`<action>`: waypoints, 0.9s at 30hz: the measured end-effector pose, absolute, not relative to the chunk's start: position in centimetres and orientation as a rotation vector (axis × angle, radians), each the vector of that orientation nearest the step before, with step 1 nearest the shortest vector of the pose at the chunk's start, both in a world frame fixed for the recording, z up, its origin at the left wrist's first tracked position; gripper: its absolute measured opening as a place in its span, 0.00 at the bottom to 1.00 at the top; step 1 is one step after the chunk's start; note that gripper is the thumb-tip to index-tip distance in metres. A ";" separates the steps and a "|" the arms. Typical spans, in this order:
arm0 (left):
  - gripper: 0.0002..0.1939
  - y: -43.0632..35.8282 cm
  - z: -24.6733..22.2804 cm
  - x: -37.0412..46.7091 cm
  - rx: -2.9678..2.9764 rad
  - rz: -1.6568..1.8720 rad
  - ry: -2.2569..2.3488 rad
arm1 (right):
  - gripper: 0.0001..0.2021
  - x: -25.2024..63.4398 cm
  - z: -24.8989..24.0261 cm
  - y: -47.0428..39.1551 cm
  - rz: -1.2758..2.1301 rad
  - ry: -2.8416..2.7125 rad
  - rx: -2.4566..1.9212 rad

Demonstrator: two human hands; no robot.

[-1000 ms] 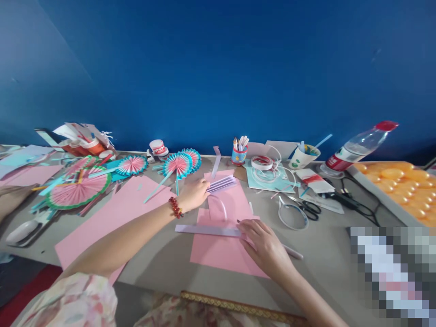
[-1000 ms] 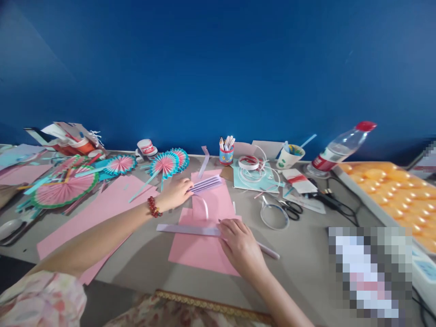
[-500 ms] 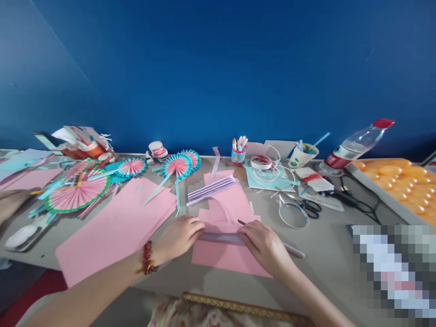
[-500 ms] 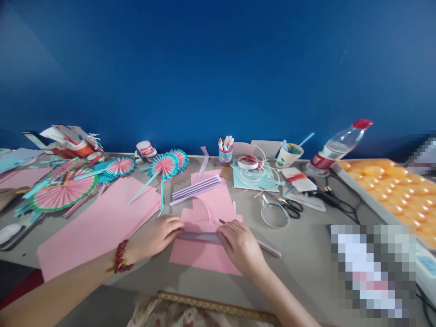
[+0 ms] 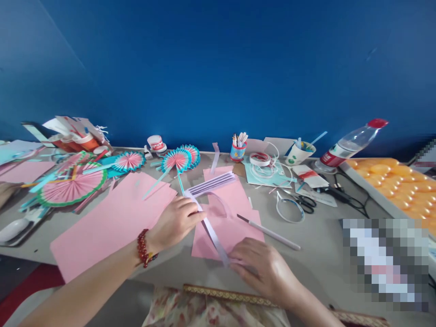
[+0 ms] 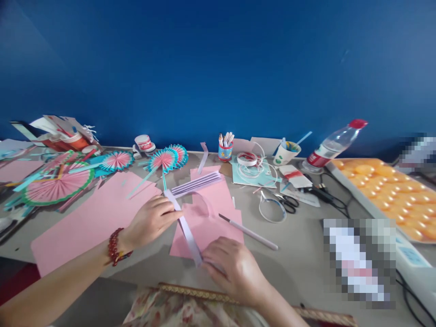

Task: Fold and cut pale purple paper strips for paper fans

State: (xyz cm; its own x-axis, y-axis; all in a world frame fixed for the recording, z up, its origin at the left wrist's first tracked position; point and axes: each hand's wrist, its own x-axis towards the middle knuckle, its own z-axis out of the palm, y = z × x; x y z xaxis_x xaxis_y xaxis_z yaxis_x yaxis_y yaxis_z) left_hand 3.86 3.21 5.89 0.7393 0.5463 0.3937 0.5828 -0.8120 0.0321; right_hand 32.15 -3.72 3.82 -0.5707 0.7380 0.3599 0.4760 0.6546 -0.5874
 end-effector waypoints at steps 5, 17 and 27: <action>0.13 4.2 7.8 2.5 -2.835 -0.775 -0.615 | 0.10 36.9 2.2 -1.8 0.217 -2.180 -1.344; 0.16 5.1 5.8 0.5 -3.073 -0.589 -0.444 | 0.14 39.3 -1.4 -1.4 -0.023 -2.359 -1.451; 0.15 5.2 9.1 -5.0 -2.925 -0.649 -1.072 | 0.27 36.7 -1.2 -6.3 0.046 -2.667 -1.062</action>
